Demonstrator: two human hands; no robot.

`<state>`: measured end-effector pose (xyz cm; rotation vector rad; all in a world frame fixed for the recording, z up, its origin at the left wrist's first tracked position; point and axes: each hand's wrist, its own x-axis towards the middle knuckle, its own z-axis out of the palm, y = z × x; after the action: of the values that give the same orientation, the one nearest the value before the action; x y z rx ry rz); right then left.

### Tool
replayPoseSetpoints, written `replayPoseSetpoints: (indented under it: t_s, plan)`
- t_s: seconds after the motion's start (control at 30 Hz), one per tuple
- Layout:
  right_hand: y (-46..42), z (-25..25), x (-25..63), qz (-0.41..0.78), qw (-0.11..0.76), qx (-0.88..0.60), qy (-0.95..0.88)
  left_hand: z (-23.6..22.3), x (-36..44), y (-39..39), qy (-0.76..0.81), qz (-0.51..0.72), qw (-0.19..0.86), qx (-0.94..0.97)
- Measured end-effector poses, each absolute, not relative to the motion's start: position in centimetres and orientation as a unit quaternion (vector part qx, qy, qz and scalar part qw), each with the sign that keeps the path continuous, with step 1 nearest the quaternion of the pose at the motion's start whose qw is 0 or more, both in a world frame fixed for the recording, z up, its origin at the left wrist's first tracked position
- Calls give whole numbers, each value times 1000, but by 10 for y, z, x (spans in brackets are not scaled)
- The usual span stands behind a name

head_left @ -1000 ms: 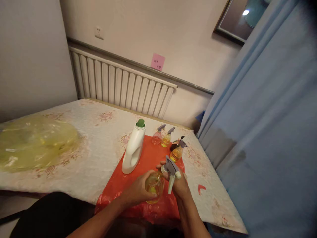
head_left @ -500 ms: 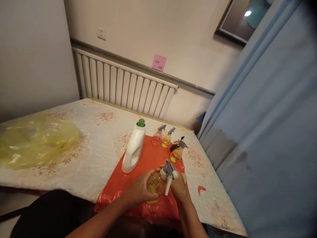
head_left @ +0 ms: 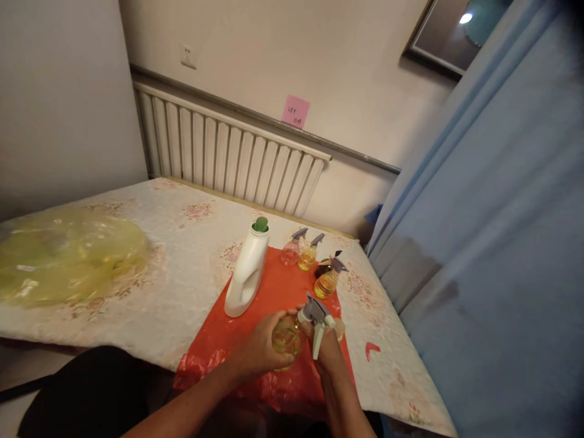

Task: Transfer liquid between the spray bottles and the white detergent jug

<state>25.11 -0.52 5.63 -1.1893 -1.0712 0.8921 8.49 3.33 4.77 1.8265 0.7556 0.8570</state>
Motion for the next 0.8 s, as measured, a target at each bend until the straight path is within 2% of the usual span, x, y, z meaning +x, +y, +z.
replayPoseSetpoints:
  t_s: [0.5, 0.8]
  plan:
    - [11, 22, 243, 422, 621, -519, -409, 9, 97, 46, 354, 348, 448, 744]
    - [25, 11, 229, 369, 649, -552, -372, -7, 110, 59, 380, 373, 411, 740]
